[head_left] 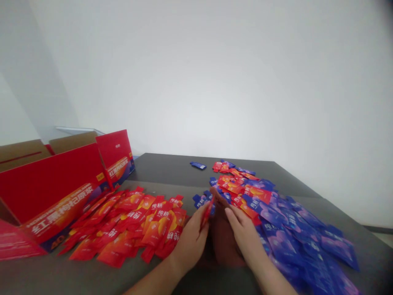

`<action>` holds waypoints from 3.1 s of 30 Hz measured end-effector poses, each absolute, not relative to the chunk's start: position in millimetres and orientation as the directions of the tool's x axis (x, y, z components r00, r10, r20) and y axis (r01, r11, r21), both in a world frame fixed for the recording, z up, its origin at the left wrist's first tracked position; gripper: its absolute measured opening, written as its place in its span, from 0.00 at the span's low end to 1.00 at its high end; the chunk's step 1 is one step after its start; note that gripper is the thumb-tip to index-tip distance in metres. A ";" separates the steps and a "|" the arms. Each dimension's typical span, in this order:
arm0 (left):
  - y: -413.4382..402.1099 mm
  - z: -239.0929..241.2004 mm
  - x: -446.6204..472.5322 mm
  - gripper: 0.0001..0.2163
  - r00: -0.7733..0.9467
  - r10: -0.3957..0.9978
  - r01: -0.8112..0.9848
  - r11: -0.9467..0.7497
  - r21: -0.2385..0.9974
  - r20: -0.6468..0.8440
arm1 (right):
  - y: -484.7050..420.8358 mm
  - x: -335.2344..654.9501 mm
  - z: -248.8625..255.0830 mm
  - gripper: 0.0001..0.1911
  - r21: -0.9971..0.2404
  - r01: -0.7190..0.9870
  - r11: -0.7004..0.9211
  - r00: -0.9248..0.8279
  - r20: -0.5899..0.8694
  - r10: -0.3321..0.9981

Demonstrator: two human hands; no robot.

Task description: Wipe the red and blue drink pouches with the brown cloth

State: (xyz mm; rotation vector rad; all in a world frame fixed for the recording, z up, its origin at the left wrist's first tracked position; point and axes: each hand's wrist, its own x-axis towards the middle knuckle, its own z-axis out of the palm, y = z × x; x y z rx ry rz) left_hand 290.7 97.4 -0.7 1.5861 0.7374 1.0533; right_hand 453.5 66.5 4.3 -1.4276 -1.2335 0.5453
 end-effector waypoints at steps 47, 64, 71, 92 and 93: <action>84.8 -6.8 297.4 0.13 0.475 0.880 -0.397 0.225 0.890 -0.011 | 62.6 478.6 2.7 0.18 -0.721 0.665 0.195 0.462 0.602 0.651; 87.4 -11.0 302.6 0.16 0.516 0.857 -0.461 0.277 0.843 0.001 | 60.9 466.0 -8.5 0.18 -0.643 0.721 0.256 0.301 0.624 0.721; 87.8 -10.8 301.6 0.13 0.517 0.856 -0.399 0.230 0.888 0.011 | 61.6 444.5 -12.1 0.17 -0.514 0.780 0.358 0.002 0.574 0.819; 118.0 60.9 140.8 0.02 0.673 0.739 0.738 -0.673 -0.045 -0.022 | 71.6 468.8 -9.8 0.26 -0.787 0.609 0.100 0.289 0.337 0.896; 119.5 64.9 140.8 0.03 0.684 0.729 0.728 -0.685 -0.039 -0.027 | 72.5 468.7 -10.7 0.26 -0.778 0.620 0.101 0.280 0.340 0.898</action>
